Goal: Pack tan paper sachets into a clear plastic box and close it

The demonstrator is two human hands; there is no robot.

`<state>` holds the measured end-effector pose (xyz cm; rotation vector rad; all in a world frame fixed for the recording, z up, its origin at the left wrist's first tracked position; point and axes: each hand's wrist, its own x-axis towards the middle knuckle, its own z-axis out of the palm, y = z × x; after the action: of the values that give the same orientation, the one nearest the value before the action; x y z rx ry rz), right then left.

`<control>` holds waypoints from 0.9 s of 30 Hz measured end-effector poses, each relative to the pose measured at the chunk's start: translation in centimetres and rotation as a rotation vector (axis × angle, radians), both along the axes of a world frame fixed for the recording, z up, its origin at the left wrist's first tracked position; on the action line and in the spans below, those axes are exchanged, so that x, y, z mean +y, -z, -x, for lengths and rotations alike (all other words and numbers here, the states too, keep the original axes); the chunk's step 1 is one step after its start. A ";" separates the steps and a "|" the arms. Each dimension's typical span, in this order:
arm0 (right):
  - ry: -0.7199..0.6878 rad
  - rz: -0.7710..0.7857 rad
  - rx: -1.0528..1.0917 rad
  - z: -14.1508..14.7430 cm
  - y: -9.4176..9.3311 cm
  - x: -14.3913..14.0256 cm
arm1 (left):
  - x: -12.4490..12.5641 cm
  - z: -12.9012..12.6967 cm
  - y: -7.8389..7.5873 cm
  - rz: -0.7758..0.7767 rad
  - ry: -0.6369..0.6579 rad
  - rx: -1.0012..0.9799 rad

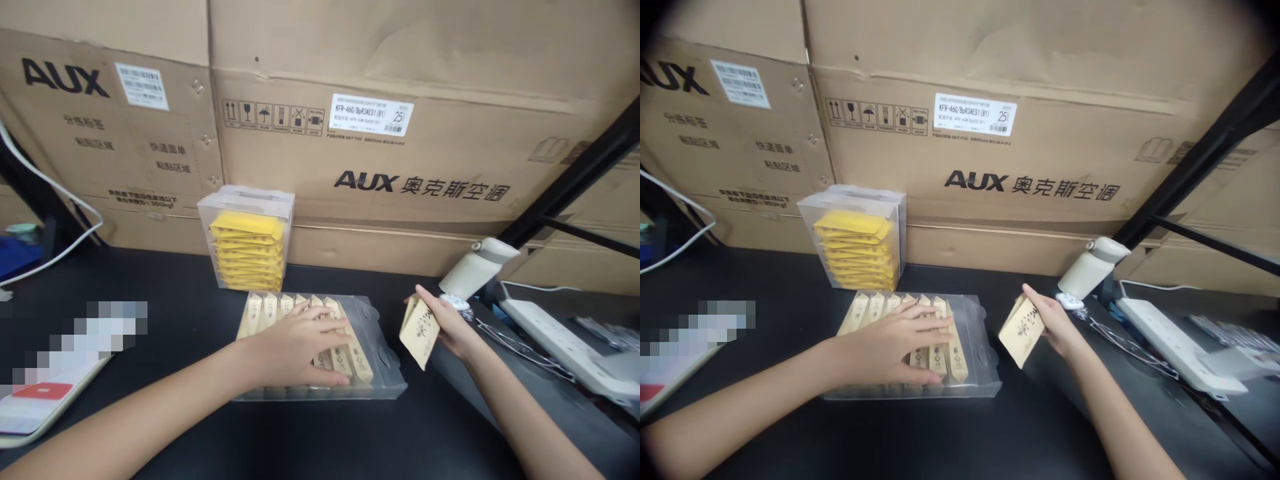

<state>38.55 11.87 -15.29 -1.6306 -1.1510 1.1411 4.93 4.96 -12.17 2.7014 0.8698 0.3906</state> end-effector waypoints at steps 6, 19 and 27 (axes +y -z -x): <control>-0.140 -0.132 -0.115 -0.7 -0.2 -0.5 | 0.0 0.1 0.3 -0.022 0.012 -0.003; -0.767 0.118 0.161 1.4 -0.3 -2.1 | -0.1 0.0 -0.1 0.006 -0.004 0.017; -0.643 0.088 0.248 3.6 0.8 -2.2 | 0.0 -0.1 -0.1 0.034 0.002 0.019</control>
<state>34.98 9.66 -16.06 -1.1508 -1.5212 1.7607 5.01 5.00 -12.06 2.6793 0.8704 0.3469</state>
